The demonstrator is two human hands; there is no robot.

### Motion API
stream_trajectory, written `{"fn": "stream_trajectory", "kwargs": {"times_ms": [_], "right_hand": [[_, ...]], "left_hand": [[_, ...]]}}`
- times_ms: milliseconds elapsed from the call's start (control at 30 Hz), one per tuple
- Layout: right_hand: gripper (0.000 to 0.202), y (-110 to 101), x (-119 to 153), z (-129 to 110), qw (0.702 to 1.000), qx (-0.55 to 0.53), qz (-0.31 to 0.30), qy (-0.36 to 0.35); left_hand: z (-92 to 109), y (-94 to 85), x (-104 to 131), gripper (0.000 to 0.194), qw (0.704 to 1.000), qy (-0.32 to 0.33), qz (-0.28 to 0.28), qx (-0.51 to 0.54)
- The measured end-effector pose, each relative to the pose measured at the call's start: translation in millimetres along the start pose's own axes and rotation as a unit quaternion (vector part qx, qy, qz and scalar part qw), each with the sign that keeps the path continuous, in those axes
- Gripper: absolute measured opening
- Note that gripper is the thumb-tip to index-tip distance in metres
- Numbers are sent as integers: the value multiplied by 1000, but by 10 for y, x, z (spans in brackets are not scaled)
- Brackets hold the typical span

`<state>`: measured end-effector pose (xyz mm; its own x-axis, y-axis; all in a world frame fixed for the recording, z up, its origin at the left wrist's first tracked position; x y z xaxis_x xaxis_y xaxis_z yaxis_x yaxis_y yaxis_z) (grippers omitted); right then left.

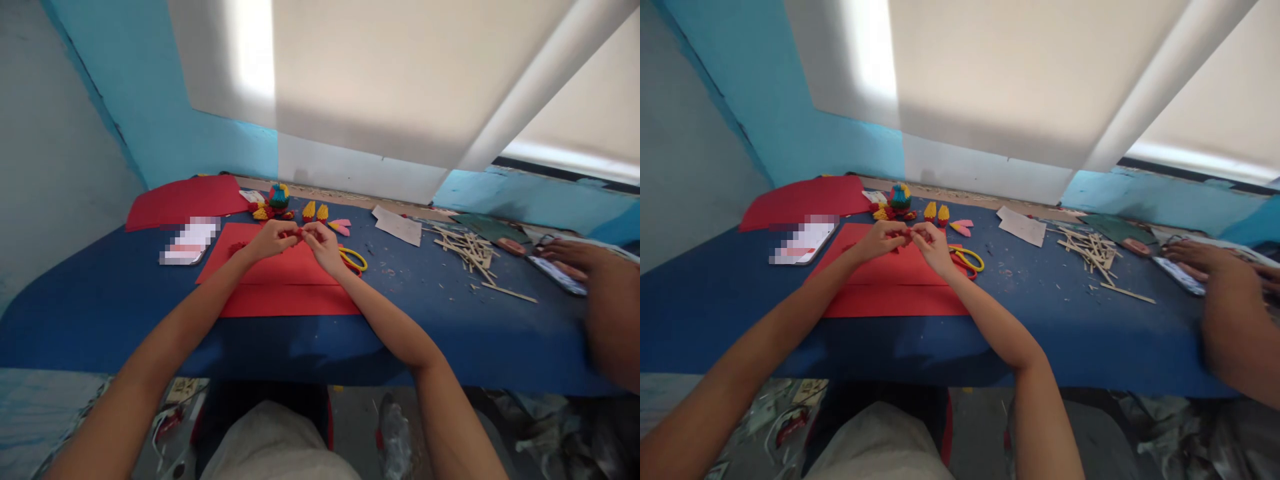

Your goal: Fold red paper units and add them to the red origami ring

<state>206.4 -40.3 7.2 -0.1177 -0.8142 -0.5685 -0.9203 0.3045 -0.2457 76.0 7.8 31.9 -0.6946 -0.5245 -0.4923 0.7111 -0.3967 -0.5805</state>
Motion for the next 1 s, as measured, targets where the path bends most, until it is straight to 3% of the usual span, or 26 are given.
{"fn": "stream_trajectory", "kwargs": {"times_ms": [267, 467, 733, 1000], "right_hand": [[13, -16, -7, -23, 1000, 9, -14, 3], [16, -37, -37, 3, 1000, 24, -13, -6], [20, -136, -100, -61, 998, 47, -28, -28], [16, -147, -60, -171, 995, 58, -46, -69]], "left_hand": [[79, 17, -8, 18, 999, -8, -20, 27], [15, 15, 9, 13, 998, -26, -39, 48], [-98, -113, -10, 34, 992, -80, -31, 92], [-77, -127, 16, 31, 987, -94, -69, 108]]}}
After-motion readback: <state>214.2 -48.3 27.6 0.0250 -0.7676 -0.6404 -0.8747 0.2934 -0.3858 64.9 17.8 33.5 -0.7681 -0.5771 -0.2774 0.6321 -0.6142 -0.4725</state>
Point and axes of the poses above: each hand's wrist, its own x-axis away from the middle knuckle, its own y-axis out of the palm, z = x × y, the point moved 4 cm from there along -x, towards the middle knuckle, and after that the axes turned 1 degree about z, right-handed, at the moved point
